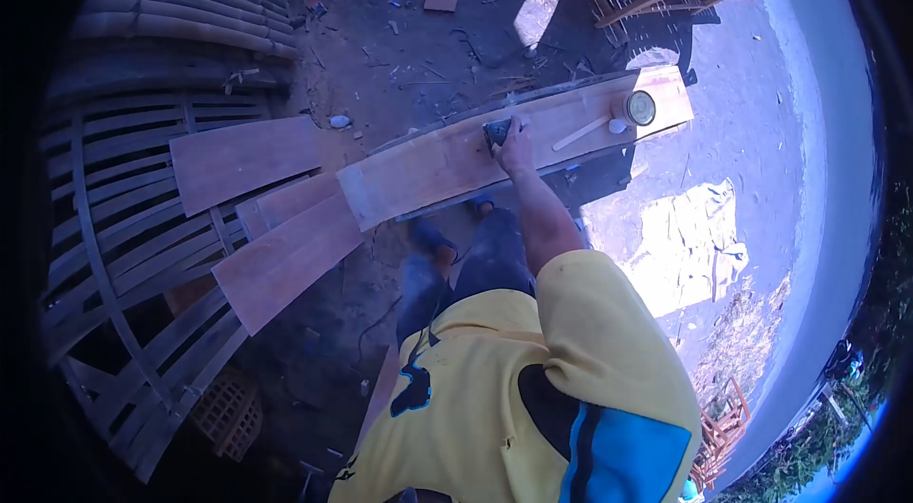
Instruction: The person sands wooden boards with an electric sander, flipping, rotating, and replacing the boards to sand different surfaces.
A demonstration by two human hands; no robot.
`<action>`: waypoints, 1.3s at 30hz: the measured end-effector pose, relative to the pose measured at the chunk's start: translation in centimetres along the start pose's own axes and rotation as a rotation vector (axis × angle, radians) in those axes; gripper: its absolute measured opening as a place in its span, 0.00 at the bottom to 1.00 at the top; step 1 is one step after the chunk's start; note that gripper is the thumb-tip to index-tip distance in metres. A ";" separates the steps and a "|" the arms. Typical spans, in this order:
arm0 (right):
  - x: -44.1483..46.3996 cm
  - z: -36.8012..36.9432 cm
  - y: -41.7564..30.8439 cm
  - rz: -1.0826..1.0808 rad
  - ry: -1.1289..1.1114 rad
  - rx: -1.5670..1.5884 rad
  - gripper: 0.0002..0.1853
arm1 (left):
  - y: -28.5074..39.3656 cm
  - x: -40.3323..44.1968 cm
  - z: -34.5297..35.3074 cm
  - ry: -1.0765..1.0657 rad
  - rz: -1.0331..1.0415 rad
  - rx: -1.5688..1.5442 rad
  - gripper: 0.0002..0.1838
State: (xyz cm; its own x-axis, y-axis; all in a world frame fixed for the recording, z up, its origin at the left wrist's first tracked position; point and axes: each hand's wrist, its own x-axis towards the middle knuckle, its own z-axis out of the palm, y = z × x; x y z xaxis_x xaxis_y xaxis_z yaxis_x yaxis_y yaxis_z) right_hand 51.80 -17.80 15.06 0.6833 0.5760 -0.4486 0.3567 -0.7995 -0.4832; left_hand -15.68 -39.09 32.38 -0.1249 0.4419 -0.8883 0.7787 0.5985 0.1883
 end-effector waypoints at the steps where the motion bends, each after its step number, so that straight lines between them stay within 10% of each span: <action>1: 0.6 -0.2 0.5 -0.006 0.060 0.012 0.55 | 0.3 -0.6 0.3 0.012 -0.011 -0.036 0.29; 18: 5.1 -0.7 3.2 0.034 -0.071 -0.510 0.57 | 2.8 -0.3 11.7 0.391 -0.081 -0.520 0.31; 26: 1.0 -0.2 -2.8 -0.621 0.115 -0.584 0.26 | 0.4 1.4 17.6 0.564 -0.269 -0.972 0.34; 30: -0.5 5.6 -10.6 -0.912 -0.374 -0.748 0.19 | -1.9 0.3 15.0 0.813 -0.213 -1.005 0.25; 31: -6.8 5.4 -17.0 -0.702 -0.529 -0.756 0.19 | -3.6 0.8 14.8 0.953 -0.208 -0.994 0.22; 35: -10.3 16.8 -24.2 -1.390 -0.522 -0.929 0.17 | -12.7 -0.1 5.6 1.392 -0.166 -1.017 0.12; 39: -25.2 22.4 -31.4 -0.892 -0.743 -0.716 0.16 | -22.7 -7.3 -11.0 1.765 -0.048 -0.631 0.06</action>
State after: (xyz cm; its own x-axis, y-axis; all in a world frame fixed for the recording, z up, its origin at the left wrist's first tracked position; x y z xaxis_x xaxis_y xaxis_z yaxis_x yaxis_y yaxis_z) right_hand 9.07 -3.36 24.68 -0.3705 0.7117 -0.5968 0.8969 0.1072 -0.4290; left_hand -39.18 -48.51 39.16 -0.8657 0.2647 0.4248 0.4954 0.5743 0.6518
